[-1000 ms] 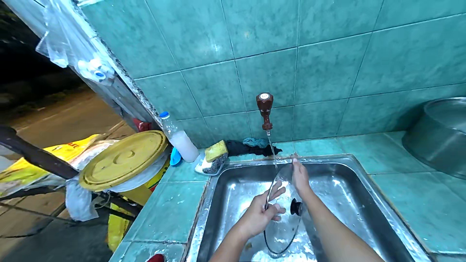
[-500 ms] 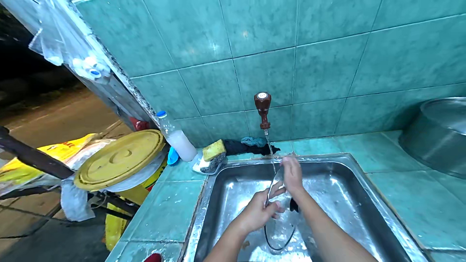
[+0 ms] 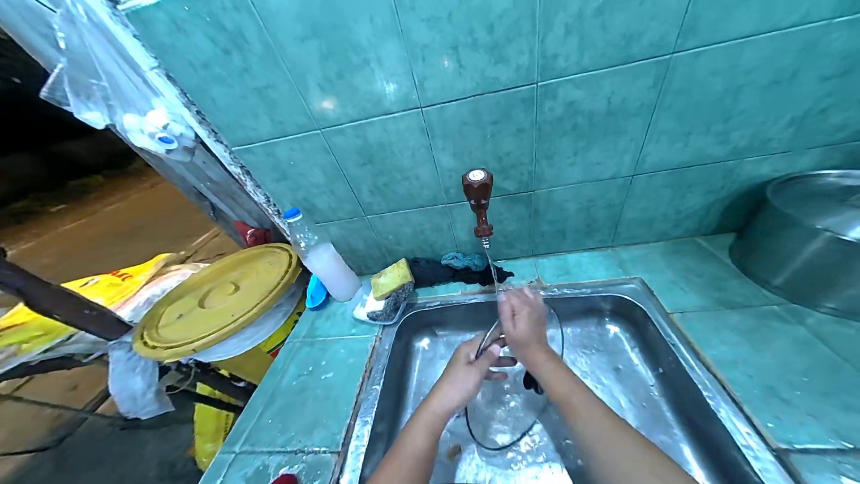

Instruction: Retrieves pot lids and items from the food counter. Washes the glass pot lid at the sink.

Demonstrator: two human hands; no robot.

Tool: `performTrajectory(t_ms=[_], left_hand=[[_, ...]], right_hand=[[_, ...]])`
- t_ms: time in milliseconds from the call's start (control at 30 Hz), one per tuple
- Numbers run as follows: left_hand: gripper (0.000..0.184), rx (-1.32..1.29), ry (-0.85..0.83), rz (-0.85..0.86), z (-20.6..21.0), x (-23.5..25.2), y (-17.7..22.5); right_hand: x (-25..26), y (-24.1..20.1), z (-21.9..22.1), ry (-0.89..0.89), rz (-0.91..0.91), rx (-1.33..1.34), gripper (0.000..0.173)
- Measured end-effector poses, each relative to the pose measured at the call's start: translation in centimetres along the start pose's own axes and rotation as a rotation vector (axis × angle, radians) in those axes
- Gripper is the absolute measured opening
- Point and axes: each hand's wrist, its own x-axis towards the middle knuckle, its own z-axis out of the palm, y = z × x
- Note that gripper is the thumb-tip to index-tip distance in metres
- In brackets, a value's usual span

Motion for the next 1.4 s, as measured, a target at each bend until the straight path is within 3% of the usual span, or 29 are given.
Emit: performTrajectory(t_ms=[33,100,167,233,300,333,400,467,500,567,667,733,800,933,1033,1167,1267,1333,1400], left_hand=[[0.035,-0.002,0.055,0.034,0.3,0.3,0.1],[0.036,0.037,0.097,0.116,0.7,0.4,-0.4],[0.040,0.069,0.099,0.167,0.9,0.1,-1.1],[0.041,0.073,0.106,0.180,1.1,-0.1,-1.4],[0.040,0.086,0.108,0.179,1.2,0.1,-1.2],[0.040,0.106,0.104,0.174,1.1,0.4,-0.9],[0.039,0.144,0.098,0.159,1.2,0.9,-0.4],[0.037,0.160,0.117,0.161,1.4,1.3,-0.4],[0.037,0.155,0.126,0.168,1.5,1.3,-0.5],[0.037,0.142,0.132,0.187,1.5,1.1,-0.6],[0.039,0.125,0.140,0.174,1.7,0.7,-0.7],[0.040,0.069,0.155,0.131,2.0,1.2,-0.4],[0.041,-0.035,0.184,0.066,2.2,1.9,0.0],[0.042,-0.177,0.243,0.001,2.5,3.3,0.7],[0.041,-0.152,0.315,-0.015,2.1,4.2,0.8],[0.040,-0.081,0.300,-0.010,1.9,4.4,1.0],[0.043,-0.188,0.177,0.015,2.7,3.8,0.3],[0.059,-0.214,0.088,0.023,3.3,3.1,0.5],[0.079,-0.205,0.025,0.020,3.5,2.7,0.6]], right_hand=[[-0.1,-0.4,0.9,0.082,-0.103,-0.017,0.045],[-0.1,0.3,1.3,0.130,-0.136,0.004,0.050],[-0.1,2.5,0.2,0.011,0.101,0.073,0.046],[0.7,5.1,-0.7,-0.065,0.532,0.164,0.047],[1.3,5.8,-0.7,-0.033,0.687,0.168,0.051],[1.3,5.1,-0.9,-0.015,0.633,0.165,0.049],[0.8,2.7,-0.8,0.019,0.318,0.147,0.043],[0.7,1.6,0.1,0.077,0.013,0.077,0.049],[0.8,1.9,0.4,0.084,-0.034,0.077,0.052],[1.2,3.5,0.1,0.028,0.098,0.099,0.050],[1.8,5.6,-0.9,-0.096,0.608,0.139,0.052],[2.1,5.2,-0.8,-0.109,0.703,0.157,0.050],[1.9,4.0,-0.1,-0.051,0.658,0.247,0.043],[0.7,0.7,0.8,0.227,0.645,0.451,0.051],[-2.2,-0.8,1.5,0.108,0.482,0.388,0.029],[-5.8,-1.8,2.4,0.125,0.227,0.348,0.042],[-3.6,0.9,1.2,0.290,0.442,0.376,0.045],[-1.6,2.4,0.5,0.375,0.552,0.354,0.030],[-1.1,2.7,0.4,0.358,0.537,0.335,0.017]])
